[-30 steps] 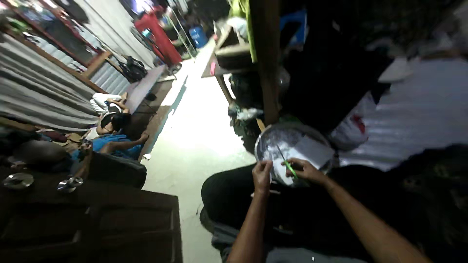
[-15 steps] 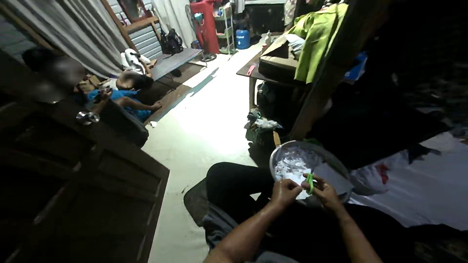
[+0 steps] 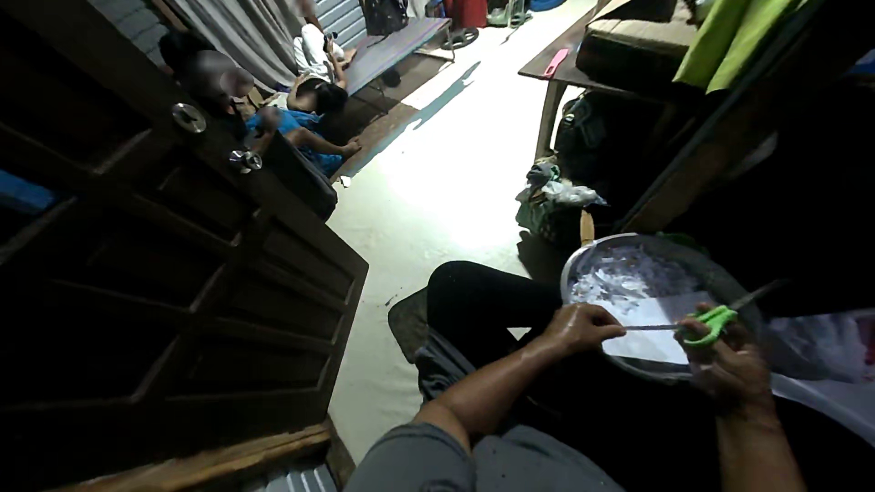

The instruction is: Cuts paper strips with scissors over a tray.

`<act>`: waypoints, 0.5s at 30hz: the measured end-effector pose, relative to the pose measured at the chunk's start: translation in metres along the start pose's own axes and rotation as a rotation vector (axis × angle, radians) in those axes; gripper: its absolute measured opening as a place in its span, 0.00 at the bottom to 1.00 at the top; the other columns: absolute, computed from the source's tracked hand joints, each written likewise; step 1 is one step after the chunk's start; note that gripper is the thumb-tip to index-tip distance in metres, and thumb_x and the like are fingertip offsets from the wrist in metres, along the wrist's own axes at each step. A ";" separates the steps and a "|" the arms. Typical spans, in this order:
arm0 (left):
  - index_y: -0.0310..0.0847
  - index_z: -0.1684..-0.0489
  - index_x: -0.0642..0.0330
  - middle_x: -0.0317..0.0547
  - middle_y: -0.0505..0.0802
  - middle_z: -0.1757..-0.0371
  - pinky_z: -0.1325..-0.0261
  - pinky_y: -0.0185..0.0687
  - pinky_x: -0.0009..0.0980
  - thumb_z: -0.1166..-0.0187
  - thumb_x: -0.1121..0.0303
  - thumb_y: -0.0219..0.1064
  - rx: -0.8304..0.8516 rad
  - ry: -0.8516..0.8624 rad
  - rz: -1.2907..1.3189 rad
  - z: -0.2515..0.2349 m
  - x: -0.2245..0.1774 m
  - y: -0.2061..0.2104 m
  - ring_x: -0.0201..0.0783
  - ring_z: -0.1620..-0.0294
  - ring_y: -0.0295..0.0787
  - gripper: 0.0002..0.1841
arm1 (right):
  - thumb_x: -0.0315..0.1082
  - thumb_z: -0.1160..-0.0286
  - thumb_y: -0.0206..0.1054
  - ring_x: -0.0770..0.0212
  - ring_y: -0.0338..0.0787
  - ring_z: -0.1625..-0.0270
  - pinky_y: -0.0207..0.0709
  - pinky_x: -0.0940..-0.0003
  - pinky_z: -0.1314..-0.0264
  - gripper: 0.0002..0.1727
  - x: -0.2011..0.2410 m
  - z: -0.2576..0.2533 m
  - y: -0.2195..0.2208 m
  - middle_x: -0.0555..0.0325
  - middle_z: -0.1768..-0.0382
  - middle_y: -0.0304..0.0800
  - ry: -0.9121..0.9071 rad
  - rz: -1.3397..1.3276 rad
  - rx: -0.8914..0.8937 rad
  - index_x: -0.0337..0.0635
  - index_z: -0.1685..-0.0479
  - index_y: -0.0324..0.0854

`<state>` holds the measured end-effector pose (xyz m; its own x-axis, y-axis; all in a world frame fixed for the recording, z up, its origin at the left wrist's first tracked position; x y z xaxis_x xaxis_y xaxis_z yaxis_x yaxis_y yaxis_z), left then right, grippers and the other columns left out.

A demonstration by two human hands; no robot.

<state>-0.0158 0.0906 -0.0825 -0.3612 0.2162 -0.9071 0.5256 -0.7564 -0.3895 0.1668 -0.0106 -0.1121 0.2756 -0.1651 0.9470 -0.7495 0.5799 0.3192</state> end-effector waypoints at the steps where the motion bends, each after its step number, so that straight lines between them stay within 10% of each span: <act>1: 0.90 0.49 0.69 0.57 0.95 0.53 0.36 0.82 0.49 0.17 0.64 0.68 -0.019 -0.007 -0.033 0.000 0.001 -0.003 0.48 0.48 0.92 0.14 | 0.22 0.21 0.58 0.76 0.92 0.58 0.88 0.79 0.54 0.20 -0.001 -0.001 -0.004 0.76 0.57 0.92 0.013 -0.033 0.009 0.46 0.32 0.71; 15: 0.89 0.42 0.71 0.62 0.94 0.48 0.28 0.77 0.49 0.12 0.69 0.60 -0.111 0.237 -0.045 -0.007 -0.035 0.015 0.53 0.41 0.91 0.16 | 0.24 0.30 0.66 0.77 0.91 0.61 0.88 0.79 0.56 0.21 0.000 0.012 0.025 0.77 0.57 0.92 0.000 0.054 0.074 0.43 0.36 0.74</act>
<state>0.0099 0.0754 -0.0577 -0.2029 0.3965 -0.8953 0.5993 -0.6728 -0.4338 0.1414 -0.0056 -0.1042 0.2334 -0.1347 0.9630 -0.8056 0.5279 0.2691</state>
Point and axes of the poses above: each hand's wrist, its own z-axis away from the middle knuckle, its own y-axis out of the palm, x = y × z, the point moved 5 cm from there along -z, towards the middle knuckle
